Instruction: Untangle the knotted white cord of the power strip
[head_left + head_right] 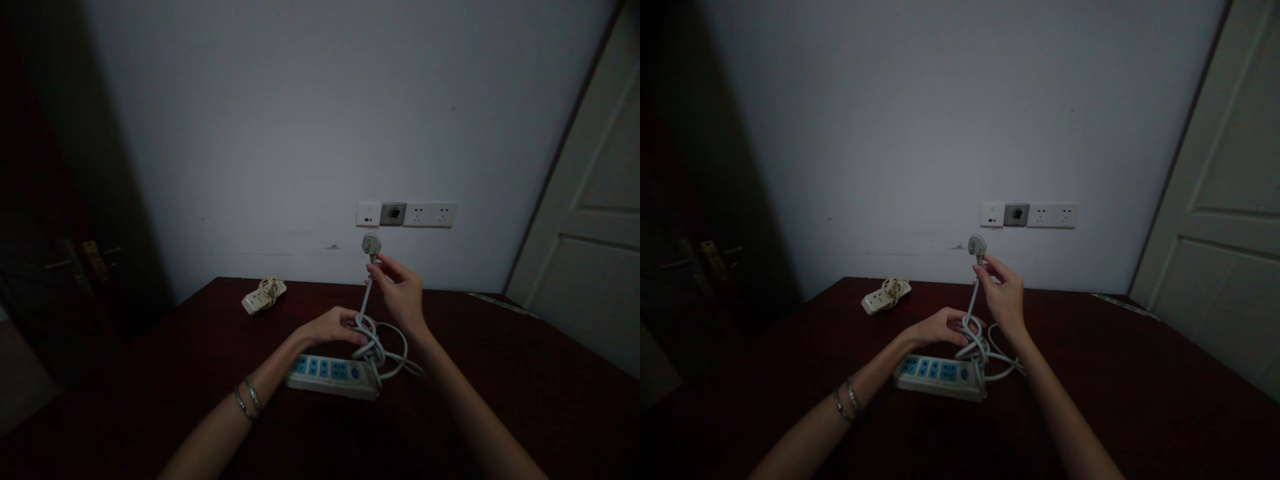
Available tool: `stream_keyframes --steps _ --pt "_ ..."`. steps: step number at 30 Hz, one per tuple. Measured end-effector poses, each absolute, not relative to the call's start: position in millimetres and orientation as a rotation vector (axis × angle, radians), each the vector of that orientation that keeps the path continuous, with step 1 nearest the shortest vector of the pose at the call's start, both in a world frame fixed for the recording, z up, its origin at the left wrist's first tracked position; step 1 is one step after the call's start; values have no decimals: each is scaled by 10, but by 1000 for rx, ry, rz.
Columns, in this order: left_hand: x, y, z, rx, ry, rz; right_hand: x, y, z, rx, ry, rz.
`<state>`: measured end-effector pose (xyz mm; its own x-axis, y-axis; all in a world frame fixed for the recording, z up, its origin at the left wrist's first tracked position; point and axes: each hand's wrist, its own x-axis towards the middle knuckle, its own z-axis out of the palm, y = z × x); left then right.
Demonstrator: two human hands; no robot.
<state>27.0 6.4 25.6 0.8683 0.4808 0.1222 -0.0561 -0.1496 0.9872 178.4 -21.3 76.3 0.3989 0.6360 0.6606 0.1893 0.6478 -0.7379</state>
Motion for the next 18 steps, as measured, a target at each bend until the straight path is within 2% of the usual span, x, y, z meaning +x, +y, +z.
stream_keyframes --steps 9,18 --pt "249 -97 438 2108 523 520 1894 -292 869 -943 -1278 80" --pt "112 10 537 2160 446 544 1954 -254 882 -937 -1198 160"
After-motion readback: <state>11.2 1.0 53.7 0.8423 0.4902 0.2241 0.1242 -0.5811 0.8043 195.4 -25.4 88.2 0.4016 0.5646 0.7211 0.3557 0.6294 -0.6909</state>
